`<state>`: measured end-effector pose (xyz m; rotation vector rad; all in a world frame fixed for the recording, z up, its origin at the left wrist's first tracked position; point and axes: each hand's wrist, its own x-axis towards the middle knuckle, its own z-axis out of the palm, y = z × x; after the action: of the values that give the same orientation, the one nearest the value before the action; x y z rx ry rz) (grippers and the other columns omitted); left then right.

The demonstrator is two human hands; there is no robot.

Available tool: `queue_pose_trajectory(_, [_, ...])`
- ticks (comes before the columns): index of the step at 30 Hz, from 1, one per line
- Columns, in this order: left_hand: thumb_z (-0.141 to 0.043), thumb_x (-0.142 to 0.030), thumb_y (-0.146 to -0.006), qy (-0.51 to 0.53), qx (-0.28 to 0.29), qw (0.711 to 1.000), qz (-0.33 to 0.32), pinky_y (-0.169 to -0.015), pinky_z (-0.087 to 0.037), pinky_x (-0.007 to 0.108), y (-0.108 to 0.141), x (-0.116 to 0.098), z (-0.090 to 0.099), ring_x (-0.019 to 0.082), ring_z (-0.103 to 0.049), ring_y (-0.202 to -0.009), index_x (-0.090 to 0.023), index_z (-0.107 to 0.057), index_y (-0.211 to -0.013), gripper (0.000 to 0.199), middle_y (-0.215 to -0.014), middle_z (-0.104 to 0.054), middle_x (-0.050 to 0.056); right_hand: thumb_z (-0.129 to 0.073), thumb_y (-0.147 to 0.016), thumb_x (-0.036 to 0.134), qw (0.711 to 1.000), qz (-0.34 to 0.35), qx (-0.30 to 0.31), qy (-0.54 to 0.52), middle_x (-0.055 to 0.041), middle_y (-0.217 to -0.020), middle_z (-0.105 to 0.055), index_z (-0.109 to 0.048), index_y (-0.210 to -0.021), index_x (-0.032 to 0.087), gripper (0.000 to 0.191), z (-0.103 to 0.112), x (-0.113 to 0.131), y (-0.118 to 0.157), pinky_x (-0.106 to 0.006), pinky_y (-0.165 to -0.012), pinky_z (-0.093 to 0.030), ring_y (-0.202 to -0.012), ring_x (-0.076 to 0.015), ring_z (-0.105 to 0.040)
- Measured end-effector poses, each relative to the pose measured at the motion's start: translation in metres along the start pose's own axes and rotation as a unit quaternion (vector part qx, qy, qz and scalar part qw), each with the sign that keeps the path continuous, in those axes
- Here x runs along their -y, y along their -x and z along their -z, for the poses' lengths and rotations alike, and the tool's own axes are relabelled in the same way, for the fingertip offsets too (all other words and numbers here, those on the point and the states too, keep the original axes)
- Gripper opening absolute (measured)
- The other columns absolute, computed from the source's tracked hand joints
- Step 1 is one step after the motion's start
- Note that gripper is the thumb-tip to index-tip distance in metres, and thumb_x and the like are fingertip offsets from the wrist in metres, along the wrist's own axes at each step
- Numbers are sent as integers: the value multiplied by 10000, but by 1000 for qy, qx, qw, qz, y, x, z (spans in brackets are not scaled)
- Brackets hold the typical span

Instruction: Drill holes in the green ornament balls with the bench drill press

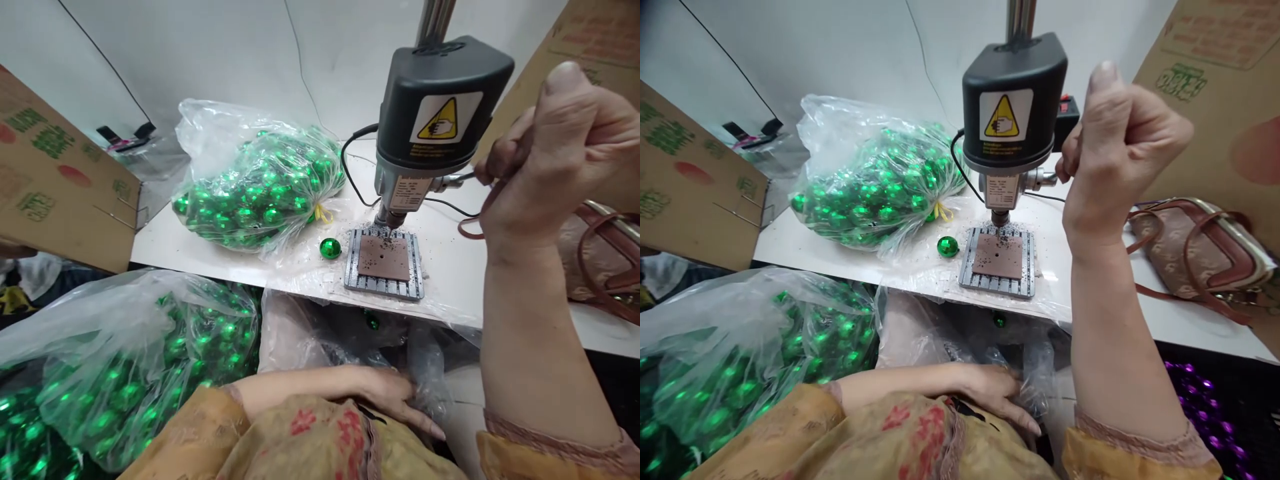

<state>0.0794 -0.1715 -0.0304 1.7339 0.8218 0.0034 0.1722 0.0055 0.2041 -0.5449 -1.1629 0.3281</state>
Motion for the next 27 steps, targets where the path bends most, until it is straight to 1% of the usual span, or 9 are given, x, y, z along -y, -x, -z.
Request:
queue_pose_trajectory(2, [-661,-654,-779,-66,-154,986,-10,-734,-499,415,17,-10,19,302,-663,-714,-213,-604,-511,519,-685,-650,108,-527,-901,336,1000,-8,-5,2,63,-425,-336,-301,-473,194,505,0,0,1,-296,-476,-238,-399,-16,-344])
queue_pose_trajectory(4, [-591,-583,-875,-73,-328,942,-26,-758,-478,370,35,-20,49,251,-639,-676,-220,-657,-615,452,-653,-625,75,-547,-892,343,1000,-6,-16,-5,62,-413,-344,-315,-462,195,511,0,0,1,-295,-459,-234,-387,-21,-346])
queue_pose_trajectory(6, [-519,-480,-951,-72,-469,880,-24,-770,-463,343,50,-23,87,220,-610,-678,-228,-707,-801,349,-700,-638,58,-563,-887,336,1000,-4,-20,-6,62,-403,-352,-335,-458,191,507,-1,0,1,-290,-446,-232,-378,-21,-343])
queue_pose_trajectory(9, [-486,-303,-975,-135,-644,752,17,-883,-452,372,61,-4,143,252,-617,-918,-203,-668,-1124,256,-1034,-674,120,-543,-899,364,1000,-4,-8,2,63,-411,-357,-374,-460,173,508,0,0,1,-271,-450,-235,-388,-8,-356])
queue_pose_trajectory(11, [-569,-257,-933,-183,-653,732,65,-1005,-415,440,61,18,172,299,-568,-1111,-193,-615,-1255,331,-1163,-634,148,-525,-909,380,1000,0,-1,1,64,-415,-350,-384,-463,165,514,0,0,1,-258,-445,-229,-389,2,-360])
queue_pose_trajectory(16, [-703,-254,-846,-98,-575,812,-11,-988,-454,405,52,50,198,249,-592,-1064,-221,-636,-1220,381,-1109,-625,93,-539,-909,381,1000,11,3,-9,64,-409,-365,-407,-476,160,503,2,-2,-1,-255,-415,-220,-373,-2,-351])
queue_pose_trajectory(19, [-748,-410,-818,120,-600,783,-111,-843,-508,335,49,39,195,191,-622,-931,-246,-606,-1223,459,-1077,-625,56,-561,-901,362,1000,9,1,-15,67,-411,-362,-387,-490,168,487,1,-3,-1,-259,-407,-223,-371,-8,-339])
queue_pose_trajectory(22, [-727,-565,-805,367,-530,745,-172,-721,-522,288,45,20,188,157,-638,-830,-255,-595,-1225,538,-1030,-652,39,-559,-903,345,1000,3,-2,-24,70,-416,-355,-361,-502,176,478,1,-3,-1,-253,-403,-221,-368,-4,-324])
queue_pose_trajectory(27, [-785,-502,-781,542,-437,696,-176,-707,-531,262,34,8,183,162,-679,-859,-237,-637,-1177,499,-1029,-705,51,-566,-895,324,999,0,-5,-31,69,-408,-361,-381,-487,174,473,0,-3,-2,-253,-395,-224,-360,-6,-327])
